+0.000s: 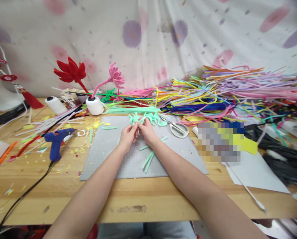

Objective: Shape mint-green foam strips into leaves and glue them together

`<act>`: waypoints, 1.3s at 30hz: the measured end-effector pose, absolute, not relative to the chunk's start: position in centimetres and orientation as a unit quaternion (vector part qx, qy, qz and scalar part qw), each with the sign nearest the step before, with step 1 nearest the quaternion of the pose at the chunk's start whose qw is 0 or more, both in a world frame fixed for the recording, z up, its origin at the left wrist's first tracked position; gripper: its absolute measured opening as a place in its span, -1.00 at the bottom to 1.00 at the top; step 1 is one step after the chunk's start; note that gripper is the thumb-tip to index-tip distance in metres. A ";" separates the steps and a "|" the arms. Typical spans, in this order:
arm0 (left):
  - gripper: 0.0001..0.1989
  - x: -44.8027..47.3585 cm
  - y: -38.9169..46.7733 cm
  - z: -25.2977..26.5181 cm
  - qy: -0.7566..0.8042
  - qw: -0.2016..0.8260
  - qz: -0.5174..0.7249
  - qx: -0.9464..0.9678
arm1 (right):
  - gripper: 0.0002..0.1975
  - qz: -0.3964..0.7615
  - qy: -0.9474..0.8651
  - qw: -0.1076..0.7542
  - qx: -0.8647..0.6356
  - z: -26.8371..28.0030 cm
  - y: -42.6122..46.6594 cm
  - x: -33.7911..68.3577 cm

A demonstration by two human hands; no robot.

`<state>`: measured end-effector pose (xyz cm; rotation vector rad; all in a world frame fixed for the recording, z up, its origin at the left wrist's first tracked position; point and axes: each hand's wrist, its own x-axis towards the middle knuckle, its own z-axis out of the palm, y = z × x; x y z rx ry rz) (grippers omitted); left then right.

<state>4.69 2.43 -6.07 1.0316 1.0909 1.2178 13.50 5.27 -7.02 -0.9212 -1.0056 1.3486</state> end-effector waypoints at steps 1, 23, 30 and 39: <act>-0.67 4.8 2.4 -6.1 0.468 0.569 0.523 0.429 | -0.65 0.569 -0.423 0.581 -0.400 -7.0 5.3 13.4; -0.72 2.5 3.6 -6.0 0.444 0.531 0.548 0.471 | -0.66 0.727 -0.323 0.489 -0.358 -6.1 5.0 12.8; -0.70 -0.1 3.9 -5.5 0.408 0.576 0.537 0.462 | -0.71 0.642 -0.562 0.359 -0.379 -5.8 5.7 16.9; -0.65 0.5 4.3 -6.2 0.480 0.537 0.546 0.428 | -0.69 0.587 -0.643 0.349 -0.347 -5.5 5.0 16.0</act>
